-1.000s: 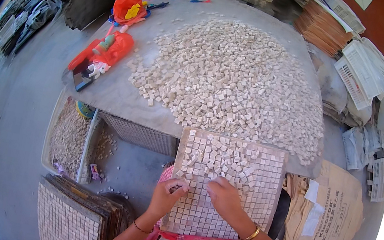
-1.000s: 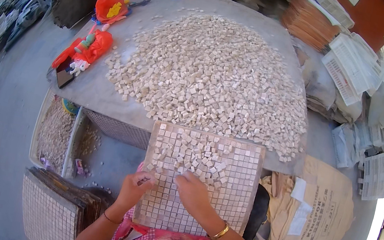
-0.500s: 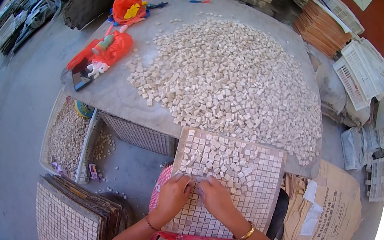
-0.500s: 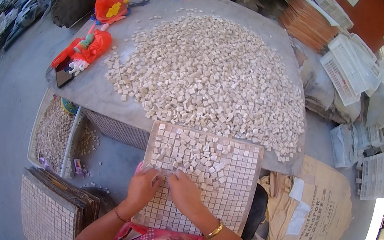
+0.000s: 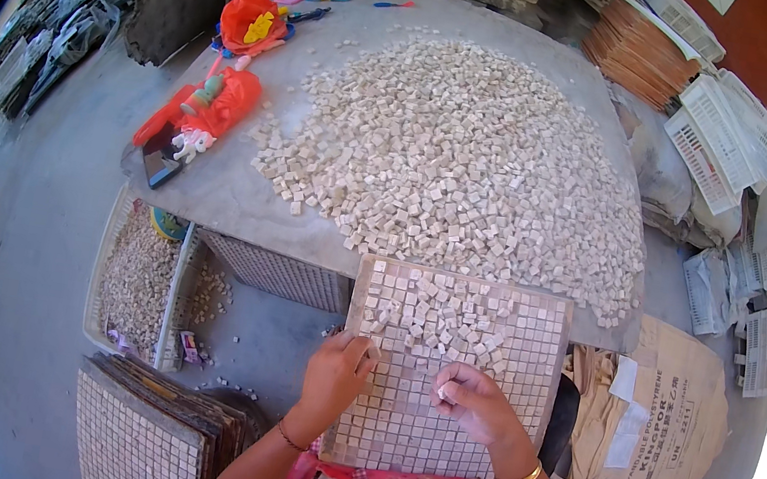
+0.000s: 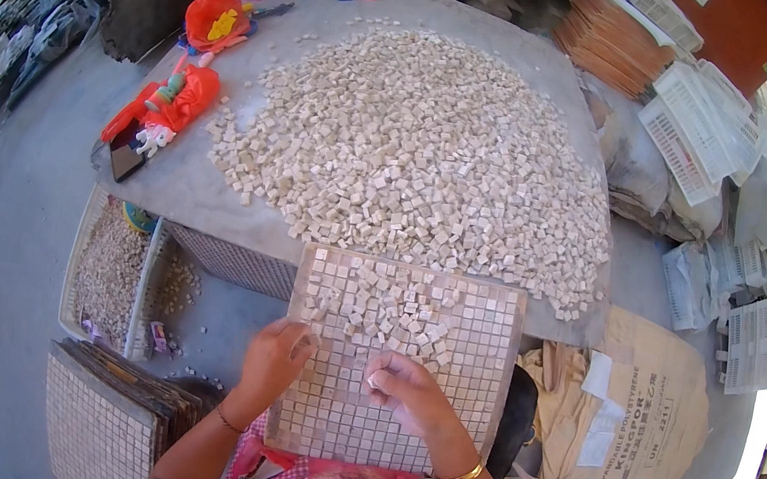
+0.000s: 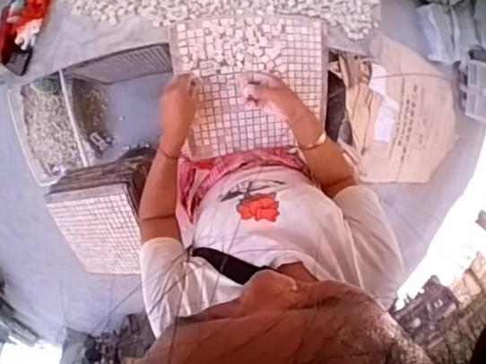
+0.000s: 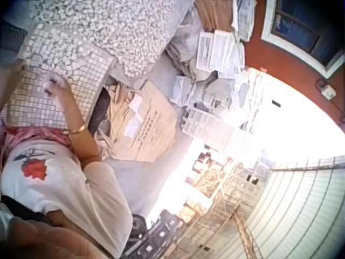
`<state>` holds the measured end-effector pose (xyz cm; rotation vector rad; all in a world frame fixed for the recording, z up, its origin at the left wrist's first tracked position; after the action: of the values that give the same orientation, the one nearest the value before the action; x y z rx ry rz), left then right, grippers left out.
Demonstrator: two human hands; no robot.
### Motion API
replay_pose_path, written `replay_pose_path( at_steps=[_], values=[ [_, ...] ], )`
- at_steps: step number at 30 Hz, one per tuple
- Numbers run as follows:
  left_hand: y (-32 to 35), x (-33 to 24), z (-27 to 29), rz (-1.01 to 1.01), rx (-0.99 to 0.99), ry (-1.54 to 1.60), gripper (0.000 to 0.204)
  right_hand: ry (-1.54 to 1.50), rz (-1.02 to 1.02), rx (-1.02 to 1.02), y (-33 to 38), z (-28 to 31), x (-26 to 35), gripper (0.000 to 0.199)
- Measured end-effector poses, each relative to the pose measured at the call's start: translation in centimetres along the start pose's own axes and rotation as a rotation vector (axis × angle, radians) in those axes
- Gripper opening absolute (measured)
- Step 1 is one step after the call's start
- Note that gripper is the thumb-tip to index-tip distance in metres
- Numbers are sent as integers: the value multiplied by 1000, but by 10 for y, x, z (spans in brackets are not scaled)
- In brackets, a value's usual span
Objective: The person places small white square tiles into the grid cells of a mesh tile sheet. They pick tiles from a large pile on the table and insert them one by one into the empty slots on the sheet held in their lap.
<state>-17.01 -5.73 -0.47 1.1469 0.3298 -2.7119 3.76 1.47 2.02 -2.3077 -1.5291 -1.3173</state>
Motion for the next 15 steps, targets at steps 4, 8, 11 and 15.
replay_pose_path(
  at_steps=[4, 8, 11, 15],
  values=[
    [0, -2, -5, -40, -13, -89, 14, 12, -22, -19, 12, 9, -18, 16],
    [3, 3, -1, -58, -57, -133, 11, 16, -15, -22, 20, 10, -24, 15],
    [-2, 4, -8, -76, 52, -175, 11, -37, -36, -81, 30, 17, -21, 12],
    [-1, -3, -8, -1, 25, -148, 31, 41, -63, -53, 24, 25, -28, 21]
  ],
)
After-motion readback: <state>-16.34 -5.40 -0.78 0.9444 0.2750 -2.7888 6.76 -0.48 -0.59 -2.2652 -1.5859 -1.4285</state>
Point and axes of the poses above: each hand's wrist, its own y-axis away from the middle knuckle, its own z-axis out of the back of the hand, x = y × z, the point moved 2 cm from there along -y, towards the middle knuckle, and after that the axes turned 2 degrees about x, right-handed, at the moved point
